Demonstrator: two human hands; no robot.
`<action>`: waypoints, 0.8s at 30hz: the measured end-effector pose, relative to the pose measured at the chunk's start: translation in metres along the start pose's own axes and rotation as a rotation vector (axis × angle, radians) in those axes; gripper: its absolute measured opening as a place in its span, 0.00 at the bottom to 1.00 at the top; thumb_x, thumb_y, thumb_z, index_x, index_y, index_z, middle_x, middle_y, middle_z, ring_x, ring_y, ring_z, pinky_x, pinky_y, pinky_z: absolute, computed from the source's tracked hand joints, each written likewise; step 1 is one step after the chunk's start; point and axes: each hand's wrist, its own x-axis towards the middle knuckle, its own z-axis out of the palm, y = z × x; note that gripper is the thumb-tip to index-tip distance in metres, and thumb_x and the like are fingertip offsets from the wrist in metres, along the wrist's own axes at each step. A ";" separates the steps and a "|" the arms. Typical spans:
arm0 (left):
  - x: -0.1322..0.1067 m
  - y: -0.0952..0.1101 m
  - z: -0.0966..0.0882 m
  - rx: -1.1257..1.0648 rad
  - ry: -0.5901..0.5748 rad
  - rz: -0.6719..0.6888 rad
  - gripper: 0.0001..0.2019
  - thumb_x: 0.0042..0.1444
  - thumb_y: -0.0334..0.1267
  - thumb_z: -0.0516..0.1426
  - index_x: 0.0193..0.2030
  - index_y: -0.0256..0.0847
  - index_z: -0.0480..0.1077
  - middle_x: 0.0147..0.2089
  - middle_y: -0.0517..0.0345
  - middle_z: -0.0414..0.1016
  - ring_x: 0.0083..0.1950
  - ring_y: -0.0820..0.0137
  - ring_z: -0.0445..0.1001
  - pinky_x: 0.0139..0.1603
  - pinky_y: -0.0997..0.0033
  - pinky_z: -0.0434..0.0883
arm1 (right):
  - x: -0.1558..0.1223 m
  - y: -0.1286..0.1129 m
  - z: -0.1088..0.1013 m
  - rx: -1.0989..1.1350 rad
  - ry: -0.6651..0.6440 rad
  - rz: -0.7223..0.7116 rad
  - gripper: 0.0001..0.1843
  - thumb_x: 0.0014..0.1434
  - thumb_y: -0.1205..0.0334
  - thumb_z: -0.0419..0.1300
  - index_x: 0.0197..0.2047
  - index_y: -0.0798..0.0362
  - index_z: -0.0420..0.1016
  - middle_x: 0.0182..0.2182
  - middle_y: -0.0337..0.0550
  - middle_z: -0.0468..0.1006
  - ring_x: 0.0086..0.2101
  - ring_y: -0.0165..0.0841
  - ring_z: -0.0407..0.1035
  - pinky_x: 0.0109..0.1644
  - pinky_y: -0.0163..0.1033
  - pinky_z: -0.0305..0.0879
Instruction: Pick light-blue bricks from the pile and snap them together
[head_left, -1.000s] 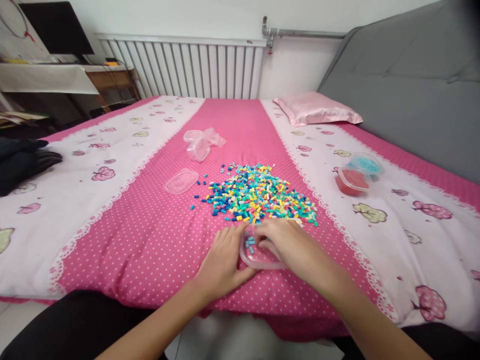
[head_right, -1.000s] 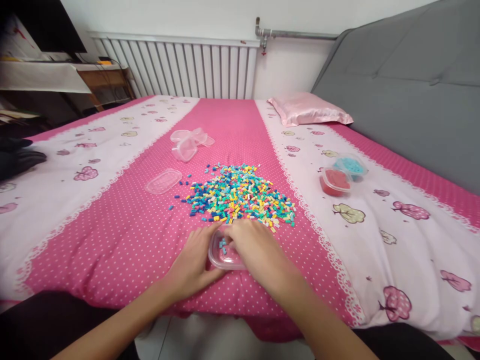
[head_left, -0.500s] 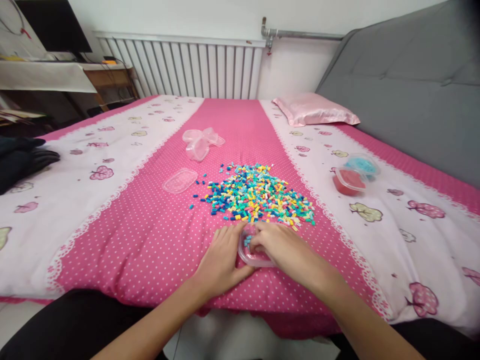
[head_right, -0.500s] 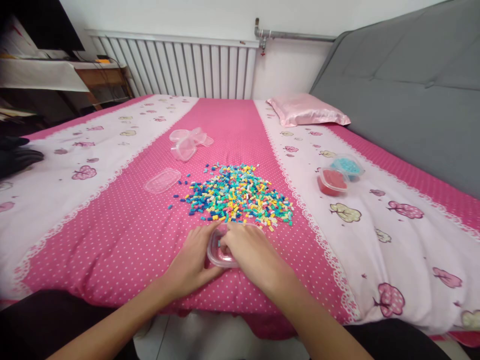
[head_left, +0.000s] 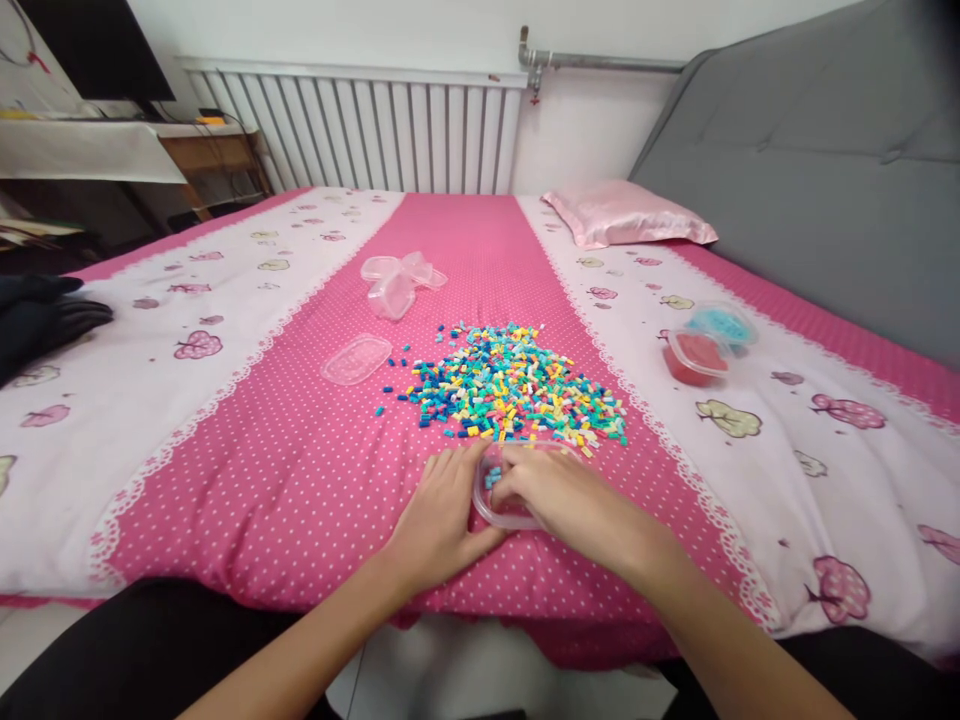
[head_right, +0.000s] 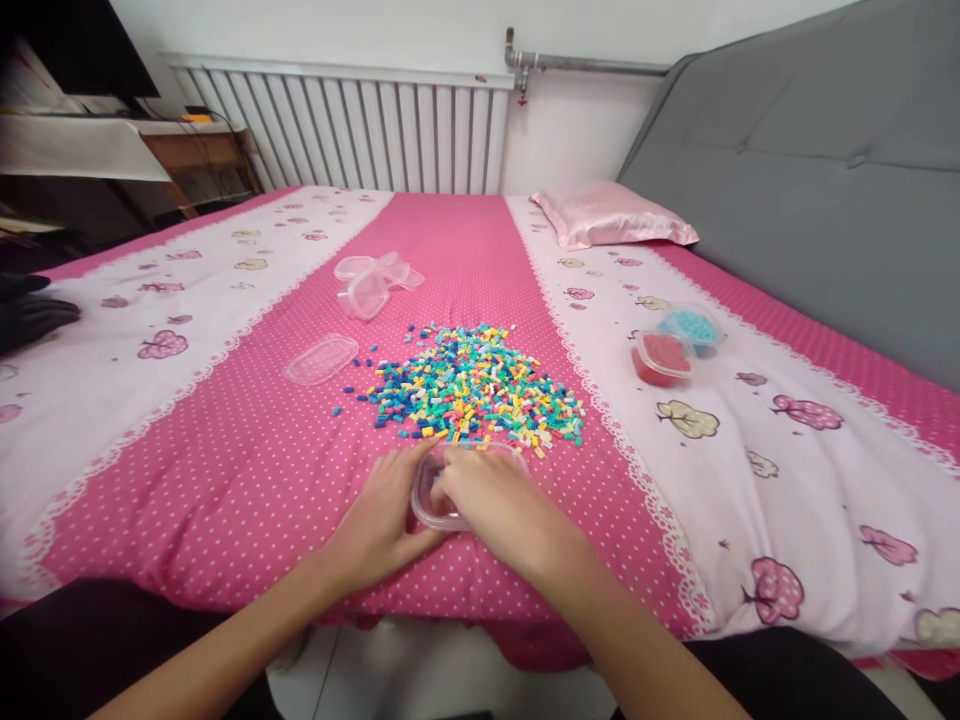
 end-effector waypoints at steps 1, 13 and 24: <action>0.000 0.000 0.000 0.001 0.000 0.000 0.40 0.62 0.47 0.64 0.74 0.48 0.47 0.67 0.41 0.70 0.65 0.49 0.72 0.64 0.43 0.70 | 0.000 0.001 0.000 0.004 0.000 -0.010 0.13 0.59 0.75 0.61 0.33 0.51 0.84 0.41 0.42 0.81 0.40 0.34 0.73 0.41 0.38 0.57; 0.001 0.001 -0.001 0.003 -0.006 -0.004 0.40 0.62 0.47 0.64 0.75 0.50 0.46 0.66 0.44 0.69 0.64 0.50 0.71 0.63 0.44 0.70 | 0.001 0.009 0.004 0.016 0.048 -0.028 0.12 0.60 0.74 0.61 0.35 0.49 0.85 0.42 0.42 0.82 0.42 0.35 0.73 0.42 0.38 0.58; 0.002 0.001 -0.002 0.012 -0.010 -0.005 0.40 0.62 0.46 0.64 0.74 0.50 0.47 0.65 0.43 0.70 0.64 0.49 0.72 0.63 0.43 0.70 | -0.001 0.012 0.003 0.050 0.010 -0.070 0.13 0.59 0.74 0.63 0.37 0.47 0.86 0.44 0.41 0.83 0.43 0.34 0.74 0.44 0.38 0.60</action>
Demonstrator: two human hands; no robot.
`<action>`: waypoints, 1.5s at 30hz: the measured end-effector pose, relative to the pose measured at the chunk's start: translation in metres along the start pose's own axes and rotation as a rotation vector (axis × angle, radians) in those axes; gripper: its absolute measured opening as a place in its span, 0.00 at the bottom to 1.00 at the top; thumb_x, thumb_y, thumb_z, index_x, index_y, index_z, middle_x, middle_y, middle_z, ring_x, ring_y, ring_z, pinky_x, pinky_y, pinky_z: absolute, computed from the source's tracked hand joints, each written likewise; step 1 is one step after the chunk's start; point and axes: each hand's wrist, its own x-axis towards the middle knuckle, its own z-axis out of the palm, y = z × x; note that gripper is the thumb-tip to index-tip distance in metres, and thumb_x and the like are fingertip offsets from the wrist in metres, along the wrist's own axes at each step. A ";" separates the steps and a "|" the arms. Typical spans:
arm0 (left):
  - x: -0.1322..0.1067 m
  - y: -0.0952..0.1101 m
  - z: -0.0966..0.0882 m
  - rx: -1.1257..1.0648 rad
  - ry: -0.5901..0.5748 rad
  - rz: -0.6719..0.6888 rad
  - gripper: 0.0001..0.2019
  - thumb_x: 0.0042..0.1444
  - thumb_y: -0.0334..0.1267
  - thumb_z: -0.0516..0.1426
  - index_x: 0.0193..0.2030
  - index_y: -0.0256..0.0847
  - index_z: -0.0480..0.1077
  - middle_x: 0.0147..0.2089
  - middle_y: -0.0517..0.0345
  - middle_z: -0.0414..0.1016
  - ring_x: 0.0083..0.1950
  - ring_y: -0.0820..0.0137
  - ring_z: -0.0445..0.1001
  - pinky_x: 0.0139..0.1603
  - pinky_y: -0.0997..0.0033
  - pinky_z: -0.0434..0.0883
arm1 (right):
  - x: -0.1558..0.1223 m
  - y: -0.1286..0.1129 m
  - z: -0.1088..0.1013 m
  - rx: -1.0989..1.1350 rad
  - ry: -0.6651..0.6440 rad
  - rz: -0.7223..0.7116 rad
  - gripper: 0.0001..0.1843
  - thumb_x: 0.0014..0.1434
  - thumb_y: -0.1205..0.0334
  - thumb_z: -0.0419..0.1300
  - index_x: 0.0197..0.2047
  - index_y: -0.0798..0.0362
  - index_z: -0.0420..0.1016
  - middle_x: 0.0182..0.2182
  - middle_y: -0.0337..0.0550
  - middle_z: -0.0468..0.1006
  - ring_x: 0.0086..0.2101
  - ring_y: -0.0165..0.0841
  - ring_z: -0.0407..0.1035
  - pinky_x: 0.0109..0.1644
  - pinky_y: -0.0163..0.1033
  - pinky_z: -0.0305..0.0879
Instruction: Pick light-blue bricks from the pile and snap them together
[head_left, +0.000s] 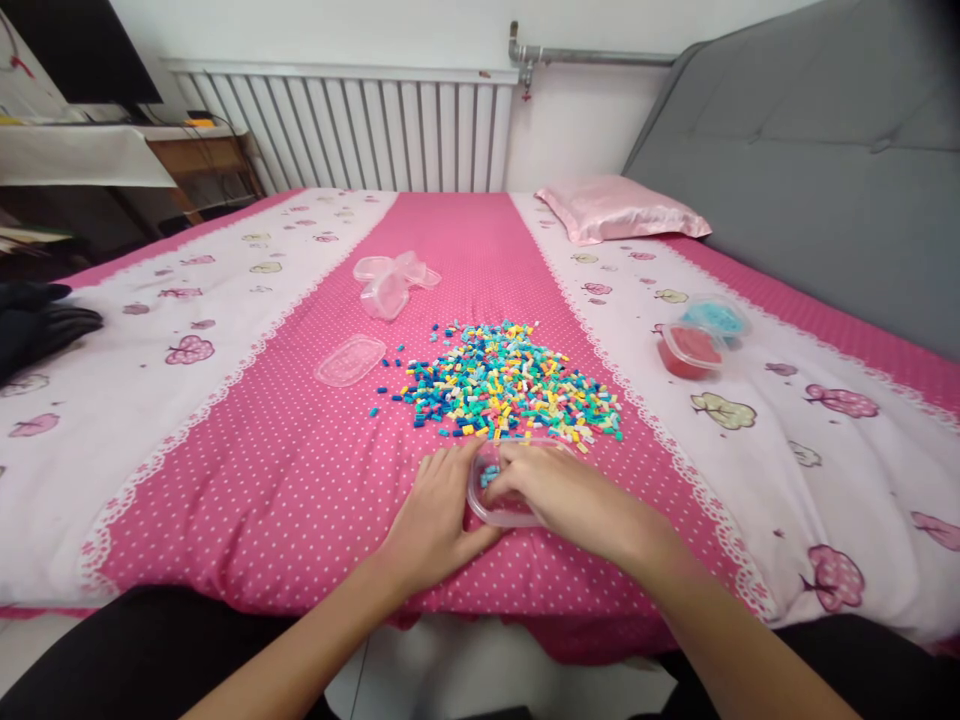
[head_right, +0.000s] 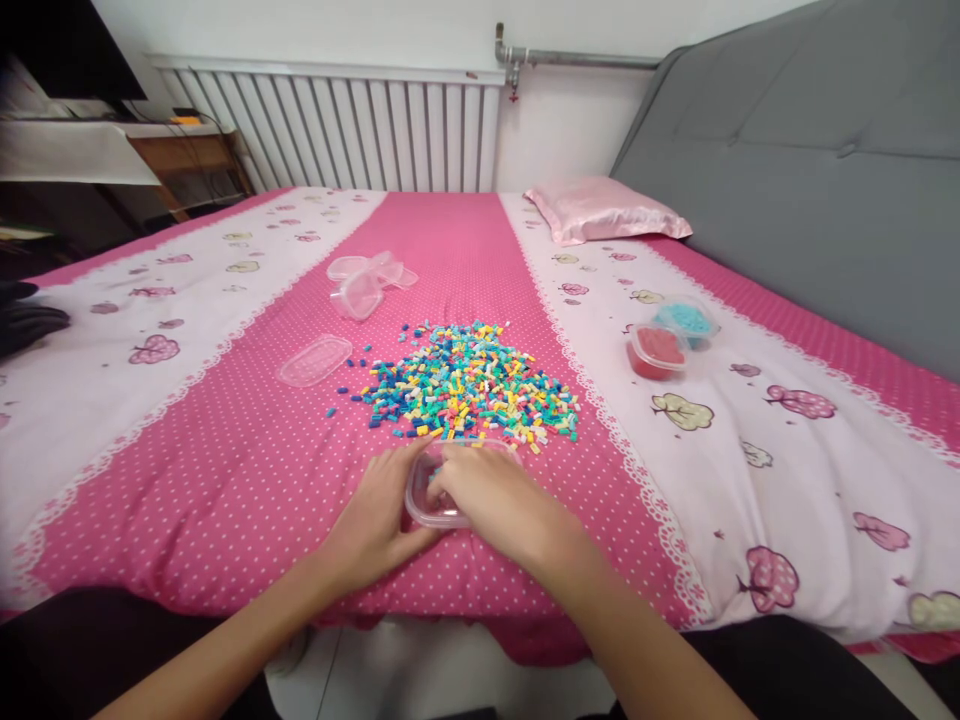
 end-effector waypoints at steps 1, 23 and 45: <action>0.000 0.000 0.000 0.001 0.000 0.001 0.40 0.62 0.46 0.64 0.74 0.50 0.47 0.65 0.43 0.70 0.63 0.49 0.72 0.63 0.44 0.70 | -0.001 0.001 0.000 0.001 -0.005 -0.006 0.13 0.60 0.74 0.63 0.37 0.47 0.87 0.44 0.41 0.83 0.42 0.34 0.74 0.44 0.38 0.60; -0.001 -0.003 0.000 0.002 0.001 0.008 0.42 0.62 0.45 0.65 0.75 0.50 0.45 0.65 0.43 0.70 0.63 0.50 0.72 0.62 0.43 0.70 | -0.005 0.001 -0.007 0.013 -0.015 0.059 0.12 0.60 0.73 0.63 0.37 0.49 0.87 0.43 0.44 0.81 0.43 0.35 0.72 0.43 0.38 0.58; -0.002 -0.004 0.001 0.003 0.001 0.010 0.42 0.61 0.44 0.65 0.75 0.50 0.45 0.65 0.43 0.69 0.63 0.50 0.72 0.63 0.43 0.69 | -0.003 0.000 -0.007 -0.039 -0.032 0.056 0.14 0.60 0.74 0.61 0.38 0.49 0.87 0.40 0.45 0.81 0.41 0.36 0.72 0.43 0.39 0.58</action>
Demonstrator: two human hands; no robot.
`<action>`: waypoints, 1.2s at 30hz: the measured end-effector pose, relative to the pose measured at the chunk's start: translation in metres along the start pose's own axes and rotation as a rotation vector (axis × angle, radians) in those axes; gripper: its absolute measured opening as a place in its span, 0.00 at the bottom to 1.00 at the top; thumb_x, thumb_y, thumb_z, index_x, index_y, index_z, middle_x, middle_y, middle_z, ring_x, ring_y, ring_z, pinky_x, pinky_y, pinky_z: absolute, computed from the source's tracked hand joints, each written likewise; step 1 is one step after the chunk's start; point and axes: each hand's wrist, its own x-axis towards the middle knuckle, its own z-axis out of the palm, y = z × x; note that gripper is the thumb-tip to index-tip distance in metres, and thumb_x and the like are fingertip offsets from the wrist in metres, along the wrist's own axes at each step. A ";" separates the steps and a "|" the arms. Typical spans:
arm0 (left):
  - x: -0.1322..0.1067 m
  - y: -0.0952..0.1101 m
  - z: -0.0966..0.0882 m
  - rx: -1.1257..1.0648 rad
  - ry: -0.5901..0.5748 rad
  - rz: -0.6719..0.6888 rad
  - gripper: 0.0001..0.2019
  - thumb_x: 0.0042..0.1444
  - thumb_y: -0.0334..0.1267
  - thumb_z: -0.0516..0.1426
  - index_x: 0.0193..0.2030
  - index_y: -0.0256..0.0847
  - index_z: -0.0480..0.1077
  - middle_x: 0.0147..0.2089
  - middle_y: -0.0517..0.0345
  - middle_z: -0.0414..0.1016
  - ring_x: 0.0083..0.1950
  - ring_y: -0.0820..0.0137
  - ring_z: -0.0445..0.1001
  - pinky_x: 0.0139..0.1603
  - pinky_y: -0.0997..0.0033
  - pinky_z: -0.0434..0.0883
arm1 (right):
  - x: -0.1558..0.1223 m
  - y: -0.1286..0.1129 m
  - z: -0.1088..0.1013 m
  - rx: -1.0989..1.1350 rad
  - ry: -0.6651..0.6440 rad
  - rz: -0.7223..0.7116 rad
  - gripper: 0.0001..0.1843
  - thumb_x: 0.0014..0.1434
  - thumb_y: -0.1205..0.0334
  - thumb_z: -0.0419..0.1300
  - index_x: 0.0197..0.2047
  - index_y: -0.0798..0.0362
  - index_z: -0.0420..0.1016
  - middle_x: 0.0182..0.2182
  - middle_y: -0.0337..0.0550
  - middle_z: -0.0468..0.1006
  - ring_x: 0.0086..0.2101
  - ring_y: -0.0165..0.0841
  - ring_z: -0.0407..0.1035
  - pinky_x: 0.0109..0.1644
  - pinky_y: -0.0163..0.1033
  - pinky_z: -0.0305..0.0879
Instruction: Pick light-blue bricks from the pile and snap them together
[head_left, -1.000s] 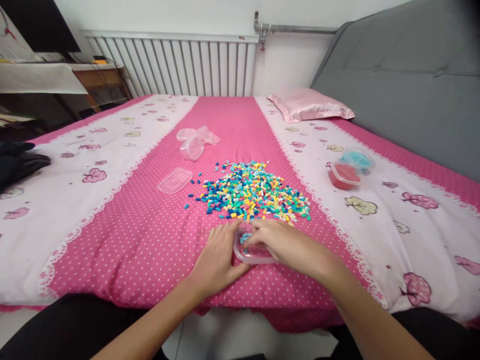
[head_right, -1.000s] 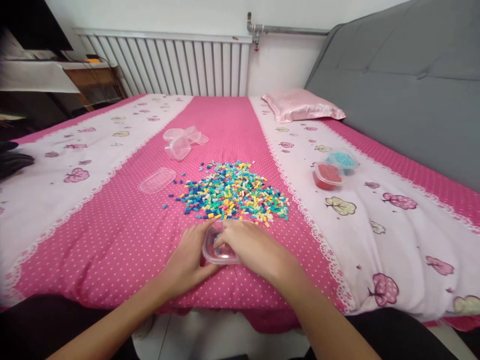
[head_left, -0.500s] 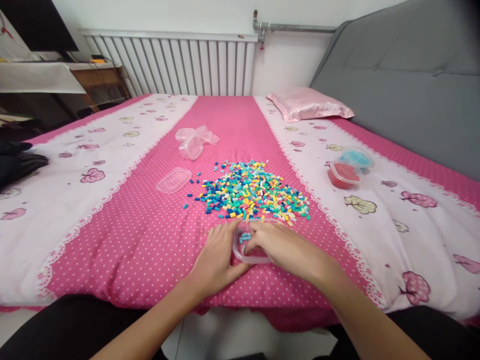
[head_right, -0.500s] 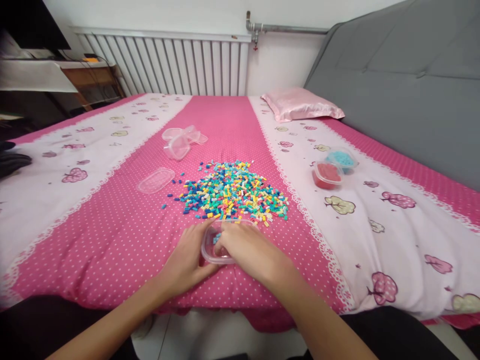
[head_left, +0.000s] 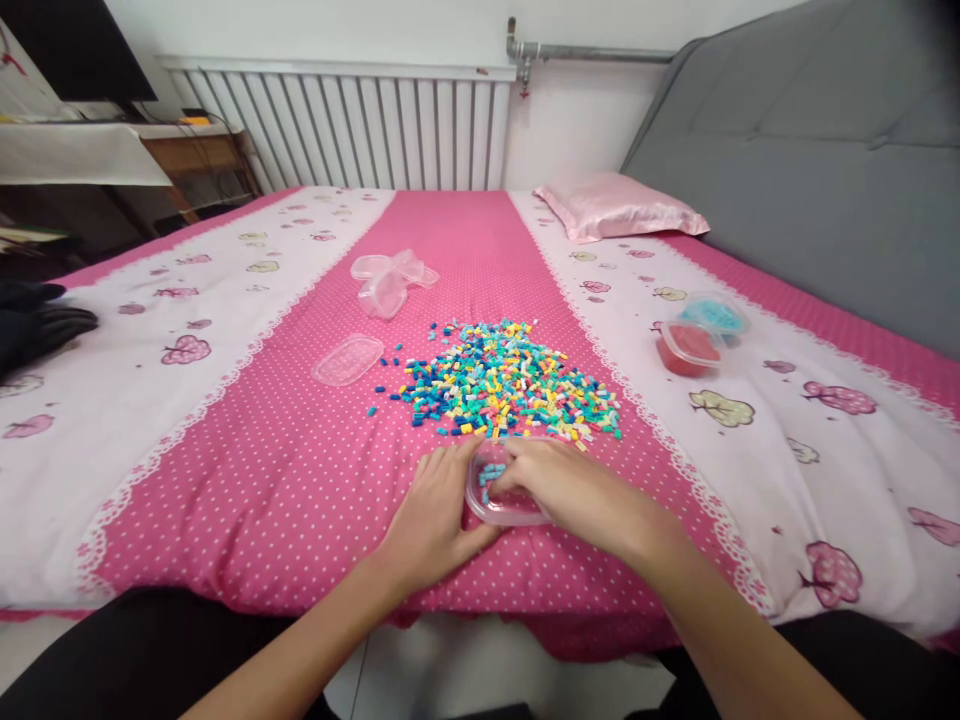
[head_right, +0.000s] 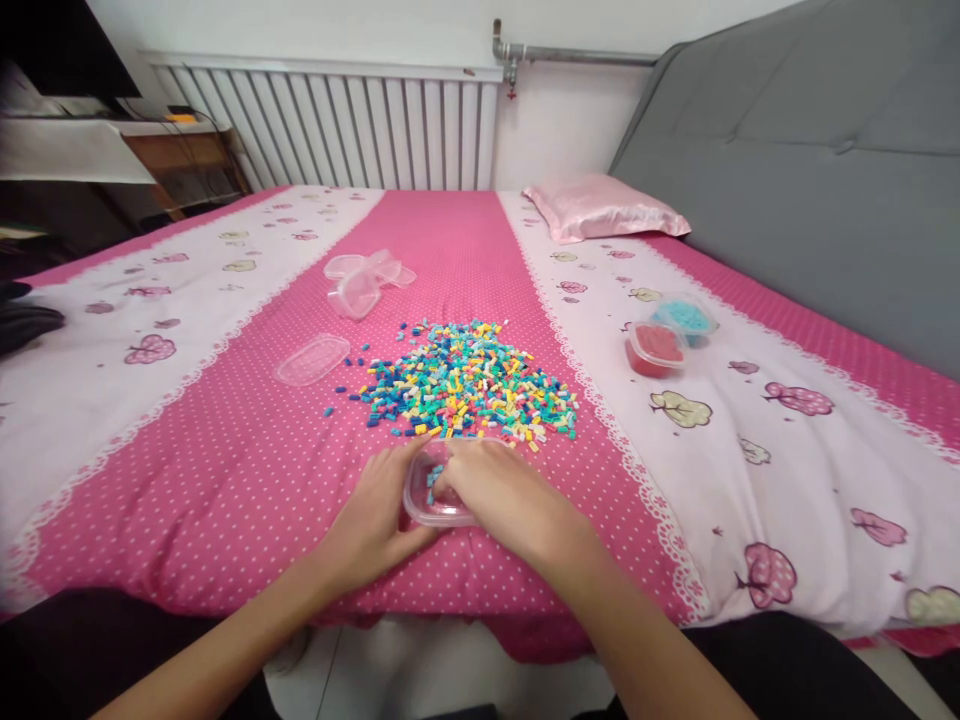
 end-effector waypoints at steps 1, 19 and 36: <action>0.000 0.000 0.000 0.001 0.000 -0.001 0.42 0.61 0.44 0.65 0.75 0.50 0.45 0.65 0.43 0.69 0.63 0.50 0.72 0.63 0.43 0.69 | 0.000 -0.001 0.000 0.001 -0.001 -0.005 0.14 0.60 0.73 0.60 0.38 0.49 0.87 0.40 0.45 0.81 0.41 0.36 0.72 0.44 0.39 0.59; 0.001 0.002 -0.001 0.005 -0.001 -0.006 0.42 0.62 0.45 0.64 0.75 0.51 0.45 0.64 0.43 0.70 0.62 0.50 0.72 0.62 0.43 0.70 | -0.002 0.002 0.001 0.025 0.014 -0.047 0.11 0.57 0.72 0.62 0.33 0.49 0.85 0.37 0.45 0.80 0.39 0.36 0.71 0.43 0.39 0.60; 0.001 0.001 -0.001 0.007 -0.010 -0.014 0.41 0.61 0.45 0.64 0.75 0.50 0.46 0.65 0.42 0.70 0.63 0.49 0.71 0.62 0.42 0.69 | -0.001 0.003 -0.019 0.081 0.197 0.092 0.14 0.60 0.75 0.64 0.25 0.53 0.74 0.23 0.33 0.72 0.27 0.27 0.64 0.34 0.34 0.52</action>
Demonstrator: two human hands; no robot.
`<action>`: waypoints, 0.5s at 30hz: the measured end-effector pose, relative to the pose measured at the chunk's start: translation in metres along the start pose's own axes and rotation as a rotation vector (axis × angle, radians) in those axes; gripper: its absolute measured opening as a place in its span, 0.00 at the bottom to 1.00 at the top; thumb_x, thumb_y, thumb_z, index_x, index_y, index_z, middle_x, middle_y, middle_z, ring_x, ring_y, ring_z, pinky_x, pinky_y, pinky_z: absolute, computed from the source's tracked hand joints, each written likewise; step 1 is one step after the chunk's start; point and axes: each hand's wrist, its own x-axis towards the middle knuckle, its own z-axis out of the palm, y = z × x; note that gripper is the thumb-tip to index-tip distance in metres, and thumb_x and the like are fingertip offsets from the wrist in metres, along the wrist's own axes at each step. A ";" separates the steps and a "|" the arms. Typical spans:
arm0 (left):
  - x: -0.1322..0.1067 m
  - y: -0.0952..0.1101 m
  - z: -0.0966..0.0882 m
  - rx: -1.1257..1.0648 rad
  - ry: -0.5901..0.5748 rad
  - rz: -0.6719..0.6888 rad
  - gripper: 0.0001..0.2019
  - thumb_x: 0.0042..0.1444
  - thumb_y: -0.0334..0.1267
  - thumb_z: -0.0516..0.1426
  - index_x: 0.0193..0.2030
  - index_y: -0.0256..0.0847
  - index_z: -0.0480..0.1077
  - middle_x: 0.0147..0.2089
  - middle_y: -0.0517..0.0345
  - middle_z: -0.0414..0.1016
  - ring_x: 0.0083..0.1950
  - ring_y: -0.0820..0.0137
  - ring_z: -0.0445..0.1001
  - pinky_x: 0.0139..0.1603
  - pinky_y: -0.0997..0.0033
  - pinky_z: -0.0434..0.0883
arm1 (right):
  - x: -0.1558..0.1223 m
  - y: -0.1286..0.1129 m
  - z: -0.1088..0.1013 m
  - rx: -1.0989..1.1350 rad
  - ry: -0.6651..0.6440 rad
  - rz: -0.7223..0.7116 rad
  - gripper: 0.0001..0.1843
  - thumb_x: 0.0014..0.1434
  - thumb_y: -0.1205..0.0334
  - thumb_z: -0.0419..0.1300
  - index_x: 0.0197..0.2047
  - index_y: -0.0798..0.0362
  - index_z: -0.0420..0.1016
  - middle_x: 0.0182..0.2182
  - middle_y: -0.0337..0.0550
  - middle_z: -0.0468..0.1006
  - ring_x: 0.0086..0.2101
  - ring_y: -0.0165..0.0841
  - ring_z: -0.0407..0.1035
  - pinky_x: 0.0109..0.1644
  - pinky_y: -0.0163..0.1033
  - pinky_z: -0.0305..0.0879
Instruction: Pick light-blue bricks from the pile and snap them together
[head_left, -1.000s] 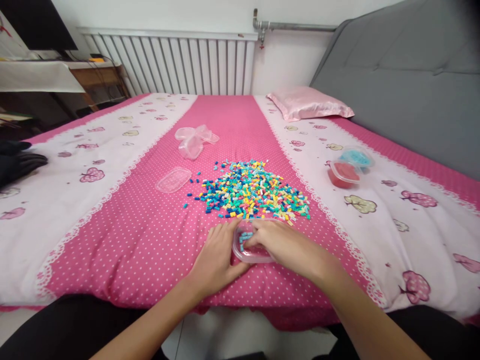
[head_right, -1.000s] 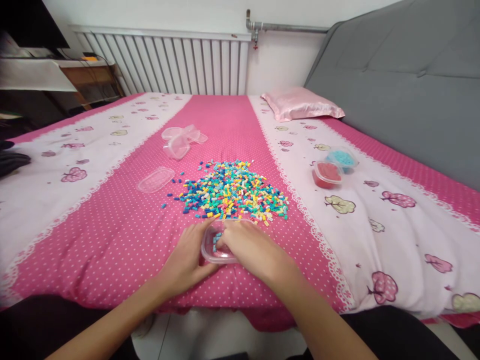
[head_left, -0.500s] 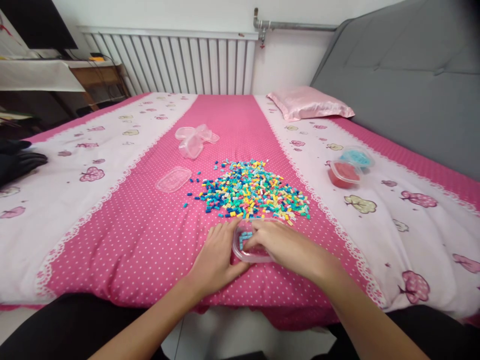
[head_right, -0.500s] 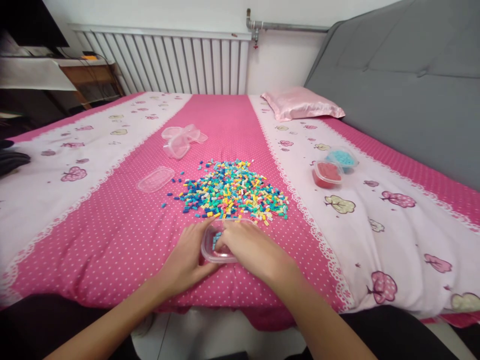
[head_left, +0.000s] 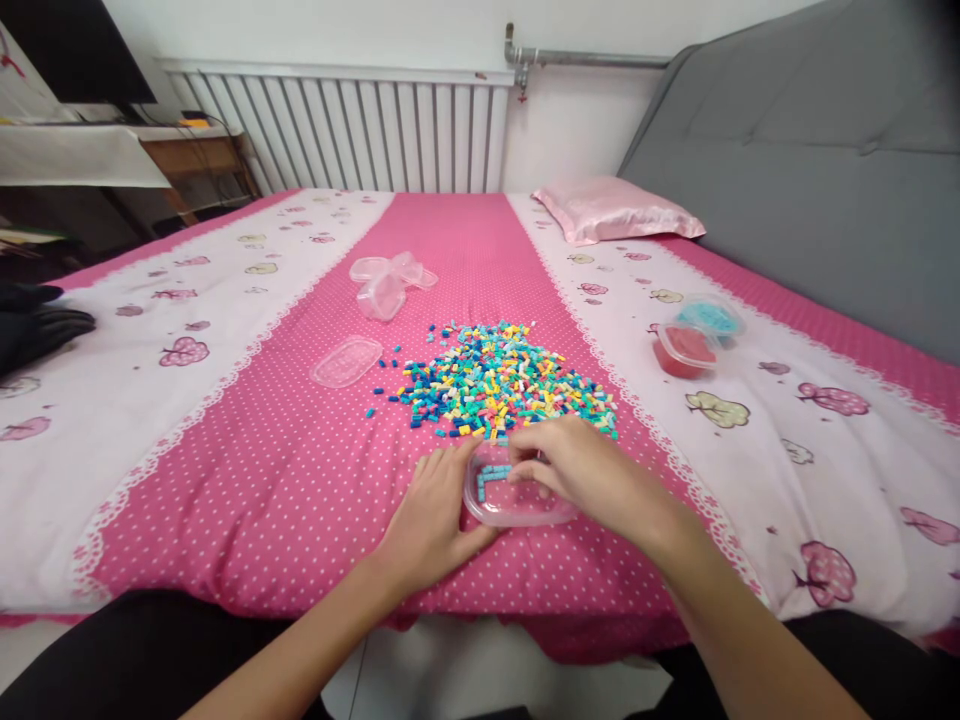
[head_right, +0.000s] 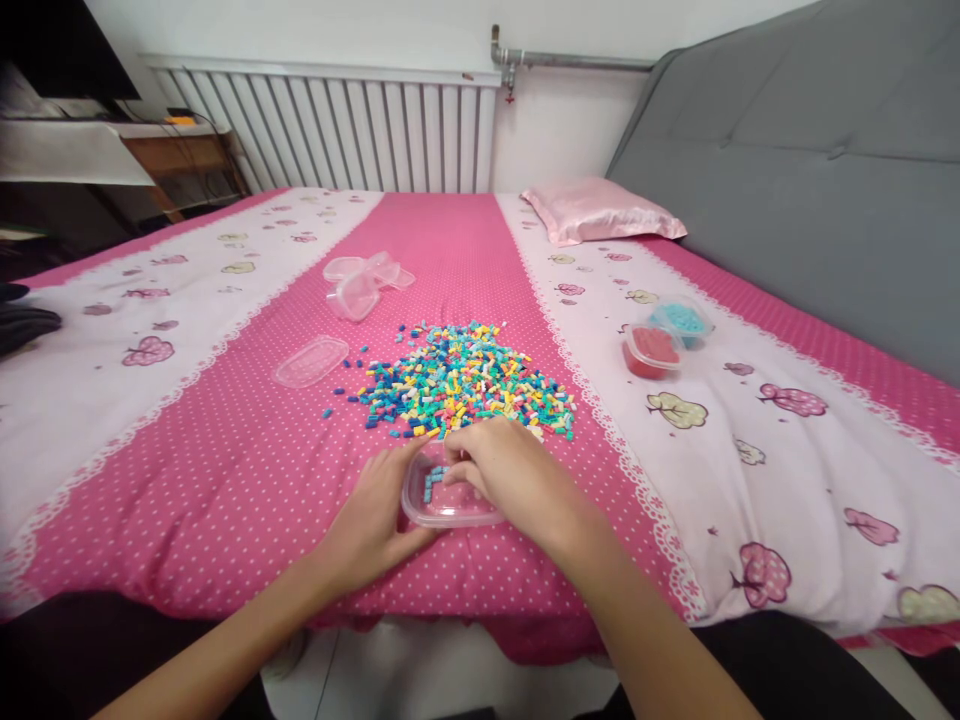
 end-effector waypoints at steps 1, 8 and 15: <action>0.000 0.000 0.000 0.000 0.000 -0.001 0.41 0.61 0.45 0.64 0.75 0.49 0.46 0.65 0.42 0.70 0.63 0.48 0.71 0.62 0.42 0.69 | 0.000 0.000 0.000 0.007 -0.002 -0.002 0.15 0.60 0.75 0.64 0.24 0.53 0.73 0.22 0.33 0.71 0.26 0.26 0.64 0.34 0.34 0.52; 0.000 0.000 -0.001 -0.007 0.008 -0.003 0.41 0.62 0.45 0.64 0.75 0.49 0.47 0.64 0.42 0.71 0.63 0.49 0.72 0.62 0.43 0.69 | -0.002 0.014 0.011 0.046 0.025 -0.054 0.17 0.60 0.79 0.57 0.40 0.52 0.83 0.37 0.43 0.84 0.38 0.33 0.76 0.43 0.36 0.62; 0.001 0.001 -0.001 -0.020 0.008 -0.001 0.40 0.61 0.44 0.64 0.74 0.49 0.47 0.65 0.43 0.70 0.64 0.49 0.71 0.63 0.43 0.69 | -0.003 0.003 0.002 0.056 0.082 0.026 0.11 0.65 0.73 0.61 0.39 0.50 0.83 0.35 0.39 0.85 0.37 0.33 0.77 0.44 0.37 0.63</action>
